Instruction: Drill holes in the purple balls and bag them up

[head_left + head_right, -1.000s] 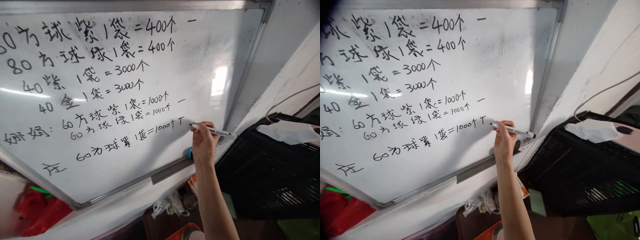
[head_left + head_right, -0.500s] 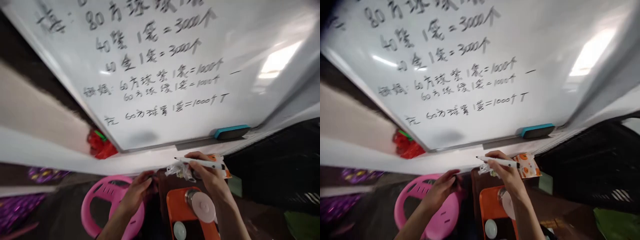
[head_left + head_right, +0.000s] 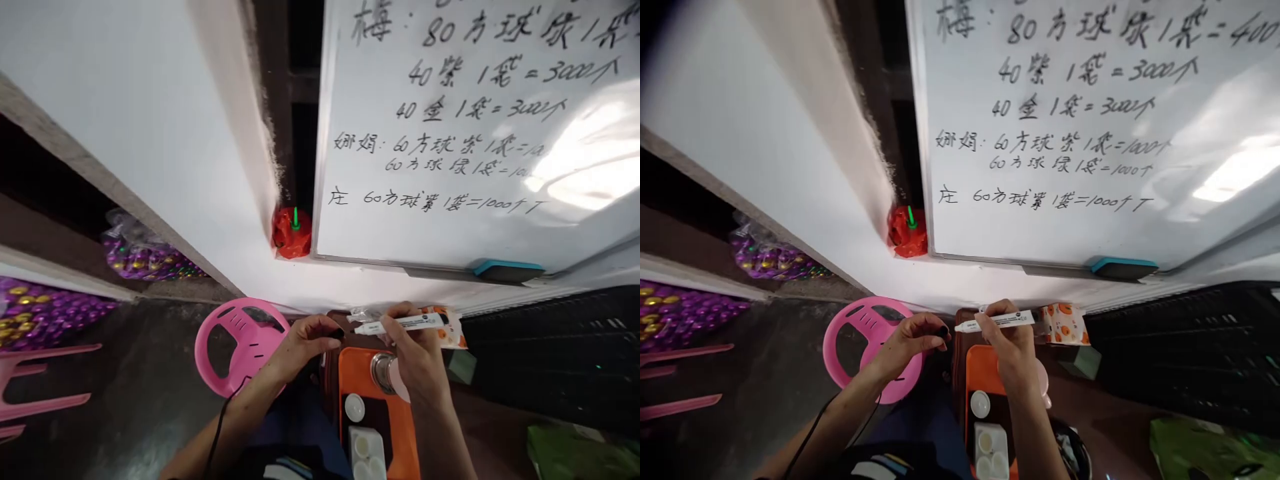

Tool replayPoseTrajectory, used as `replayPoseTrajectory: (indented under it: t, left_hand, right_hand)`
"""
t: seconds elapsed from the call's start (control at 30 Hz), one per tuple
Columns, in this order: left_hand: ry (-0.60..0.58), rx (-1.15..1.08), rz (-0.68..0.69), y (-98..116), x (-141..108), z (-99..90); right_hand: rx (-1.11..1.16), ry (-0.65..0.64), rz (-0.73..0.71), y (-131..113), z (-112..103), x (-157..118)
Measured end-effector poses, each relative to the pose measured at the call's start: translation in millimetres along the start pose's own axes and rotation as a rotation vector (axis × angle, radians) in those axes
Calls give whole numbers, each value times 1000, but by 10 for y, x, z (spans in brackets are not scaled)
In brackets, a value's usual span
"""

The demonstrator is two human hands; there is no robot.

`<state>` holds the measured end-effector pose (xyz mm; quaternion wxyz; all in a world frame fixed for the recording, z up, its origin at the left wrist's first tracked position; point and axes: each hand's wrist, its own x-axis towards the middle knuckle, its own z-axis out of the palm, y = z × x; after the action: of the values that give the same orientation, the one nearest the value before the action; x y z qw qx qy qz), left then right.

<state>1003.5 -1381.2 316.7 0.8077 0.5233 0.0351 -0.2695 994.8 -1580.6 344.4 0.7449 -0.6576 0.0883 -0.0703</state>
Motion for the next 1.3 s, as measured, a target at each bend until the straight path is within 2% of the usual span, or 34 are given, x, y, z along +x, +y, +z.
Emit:
replayPoseTrajectory:
  t: [0.2,0.43,0.5,0.6,0.8,1.0,1.17,1.3]
  left_hand:
    - [-77,-50,80,41,-382,-347]
    - [-173,-118,200,105,-735,-577]
    - [-177,-215,178,144,-797,-614]
    - [-133,-449,62,169,-824,-684]
    - [61,-687,-118,80,-767,-851]
    - [145,-754,-149,35,-812,-956]
    - [138,-682,-108,95,-891,-1008]
    - [101,-478,24,117,-967,-975]
  right_hand:
    - [-37,-36,-17,-107,481,-310]
    - [-57,-9,-140,-347,700,-717]
    - [-65,28,-159,-458,762,-843]
    - [-7,84,-162,-549,865,-957]
    - [-5,151,-118,-347,1103,-954]
    - [-68,135,-117,-182,1351,-958]
    - [-61,115,-98,-144,1418,-911]
    - [-65,100,-86,-143,1407,-880]
